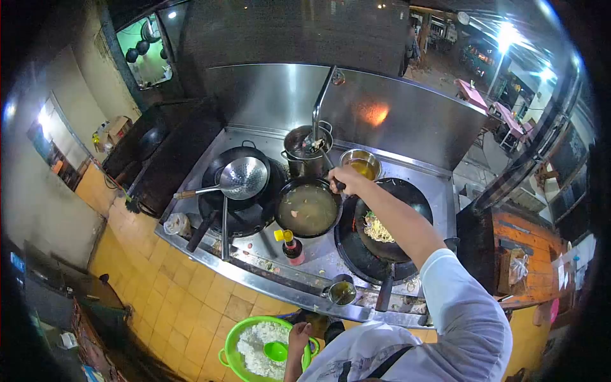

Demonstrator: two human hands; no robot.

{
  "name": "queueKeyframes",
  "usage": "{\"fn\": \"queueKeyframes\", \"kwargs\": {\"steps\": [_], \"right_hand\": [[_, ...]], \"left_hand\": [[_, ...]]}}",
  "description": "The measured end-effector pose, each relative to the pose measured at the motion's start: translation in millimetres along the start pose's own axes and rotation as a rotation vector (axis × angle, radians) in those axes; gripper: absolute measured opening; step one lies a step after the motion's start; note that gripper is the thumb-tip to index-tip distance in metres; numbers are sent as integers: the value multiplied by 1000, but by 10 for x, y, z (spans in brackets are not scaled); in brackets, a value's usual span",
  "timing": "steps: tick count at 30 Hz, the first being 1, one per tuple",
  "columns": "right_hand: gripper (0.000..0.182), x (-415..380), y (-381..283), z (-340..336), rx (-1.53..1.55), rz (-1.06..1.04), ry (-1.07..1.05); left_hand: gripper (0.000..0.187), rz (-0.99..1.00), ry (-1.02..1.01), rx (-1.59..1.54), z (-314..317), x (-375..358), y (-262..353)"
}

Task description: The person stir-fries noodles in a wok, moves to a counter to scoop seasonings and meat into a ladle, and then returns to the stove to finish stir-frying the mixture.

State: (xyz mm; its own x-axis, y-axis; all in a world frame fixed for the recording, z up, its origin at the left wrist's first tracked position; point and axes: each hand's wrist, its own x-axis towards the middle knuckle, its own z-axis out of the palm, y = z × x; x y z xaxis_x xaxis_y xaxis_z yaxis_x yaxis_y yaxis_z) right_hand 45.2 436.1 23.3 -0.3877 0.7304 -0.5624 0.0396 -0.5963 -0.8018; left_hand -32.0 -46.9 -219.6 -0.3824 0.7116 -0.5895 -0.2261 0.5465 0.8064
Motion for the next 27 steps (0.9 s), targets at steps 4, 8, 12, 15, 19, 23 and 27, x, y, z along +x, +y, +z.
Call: {"fn": "queueKeyframes", "kwargs": {"steps": [4,8,12,15,19,23,27], "right_hand": [[6,63,58,-15,-46,-4,36],[4,133,191,-63,-130,-60,84],[8,230,294,-159,-181,-98,41],[9,56,270,-151,-98,-78,40],[11,-166,450,-301,189,-40,-94],[10,-730,608,-414,173,-128,-66],[9,-1167,709,-648,174,-153,-53]], "left_hand": [[25,-46,-21,-92,7,30,94],[25,-10,-13,-48,-2,48,91],[27,-2,-53,-118,-13,95,98],[31,-6,-61,-71,-42,129,137],[32,-9,-62,-73,-51,193,48],[31,-33,-100,-68,-2,221,30],[31,-30,-207,-19,73,213,240]]}}
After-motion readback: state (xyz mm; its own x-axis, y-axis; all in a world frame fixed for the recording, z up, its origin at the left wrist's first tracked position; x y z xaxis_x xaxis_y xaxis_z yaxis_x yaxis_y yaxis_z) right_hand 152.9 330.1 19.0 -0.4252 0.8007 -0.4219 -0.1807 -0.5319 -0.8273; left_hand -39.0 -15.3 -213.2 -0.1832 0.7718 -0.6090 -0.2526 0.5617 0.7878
